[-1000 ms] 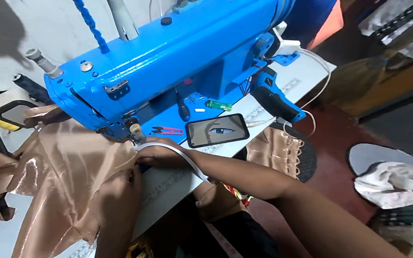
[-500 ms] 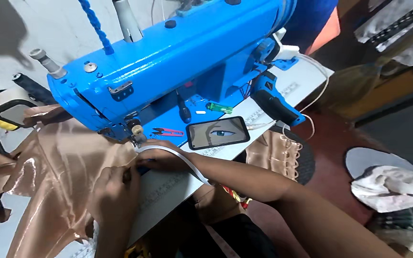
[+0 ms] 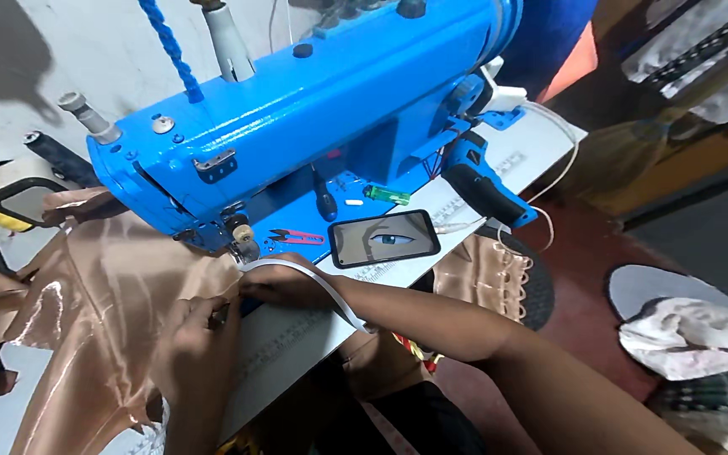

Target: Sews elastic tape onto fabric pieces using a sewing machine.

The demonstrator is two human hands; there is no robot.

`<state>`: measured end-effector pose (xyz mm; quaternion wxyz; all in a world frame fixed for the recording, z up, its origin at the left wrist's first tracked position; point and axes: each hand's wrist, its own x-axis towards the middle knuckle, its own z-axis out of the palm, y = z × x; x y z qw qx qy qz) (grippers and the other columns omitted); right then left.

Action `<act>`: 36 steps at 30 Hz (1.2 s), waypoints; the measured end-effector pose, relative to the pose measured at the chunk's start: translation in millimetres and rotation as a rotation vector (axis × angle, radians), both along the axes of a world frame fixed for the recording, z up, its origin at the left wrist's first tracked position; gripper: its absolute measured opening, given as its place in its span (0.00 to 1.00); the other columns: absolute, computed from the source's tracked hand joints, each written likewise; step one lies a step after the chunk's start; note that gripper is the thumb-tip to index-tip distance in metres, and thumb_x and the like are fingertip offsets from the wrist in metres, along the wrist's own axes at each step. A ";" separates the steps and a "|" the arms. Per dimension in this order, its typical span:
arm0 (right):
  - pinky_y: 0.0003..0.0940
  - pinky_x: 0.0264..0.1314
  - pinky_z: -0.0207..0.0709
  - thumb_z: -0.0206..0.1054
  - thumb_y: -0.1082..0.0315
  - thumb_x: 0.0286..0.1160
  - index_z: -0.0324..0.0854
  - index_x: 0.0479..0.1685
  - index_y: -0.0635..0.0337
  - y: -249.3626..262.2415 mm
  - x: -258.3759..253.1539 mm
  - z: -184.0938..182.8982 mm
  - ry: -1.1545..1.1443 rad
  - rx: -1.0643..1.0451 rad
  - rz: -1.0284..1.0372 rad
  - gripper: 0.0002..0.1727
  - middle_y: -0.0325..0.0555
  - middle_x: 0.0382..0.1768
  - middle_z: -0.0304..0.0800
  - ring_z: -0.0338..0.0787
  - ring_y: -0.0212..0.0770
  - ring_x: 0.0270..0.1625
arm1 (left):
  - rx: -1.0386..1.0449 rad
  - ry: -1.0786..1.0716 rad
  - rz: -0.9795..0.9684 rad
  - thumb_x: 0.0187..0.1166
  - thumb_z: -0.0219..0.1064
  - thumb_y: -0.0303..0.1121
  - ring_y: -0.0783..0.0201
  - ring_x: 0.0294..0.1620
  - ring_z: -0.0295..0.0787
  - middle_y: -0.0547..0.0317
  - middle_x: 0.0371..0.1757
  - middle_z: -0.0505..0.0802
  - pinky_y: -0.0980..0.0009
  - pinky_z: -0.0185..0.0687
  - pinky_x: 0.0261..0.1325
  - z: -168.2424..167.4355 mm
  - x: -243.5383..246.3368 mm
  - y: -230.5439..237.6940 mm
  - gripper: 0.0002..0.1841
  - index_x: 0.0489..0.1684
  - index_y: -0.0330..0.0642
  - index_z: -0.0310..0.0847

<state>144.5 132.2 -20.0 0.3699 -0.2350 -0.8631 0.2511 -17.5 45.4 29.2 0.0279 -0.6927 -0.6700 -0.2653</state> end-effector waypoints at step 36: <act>0.43 0.43 0.85 0.66 0.74 0.78 0.94 0.44 0.59 6.3 0.3 -4.1 -0.185 0.356 -0.101 0.10 0.50 0.39 0.94 0.93 0.51 0.46 | 0.180 0.335 -0.327 0.82 0.58 0.32 0.34 0.39 0.87 0.39 0.36 0.91 0.43 0.78 0.40 -7.5 -12.8 16.9 0.15 0.38 0.36 0.93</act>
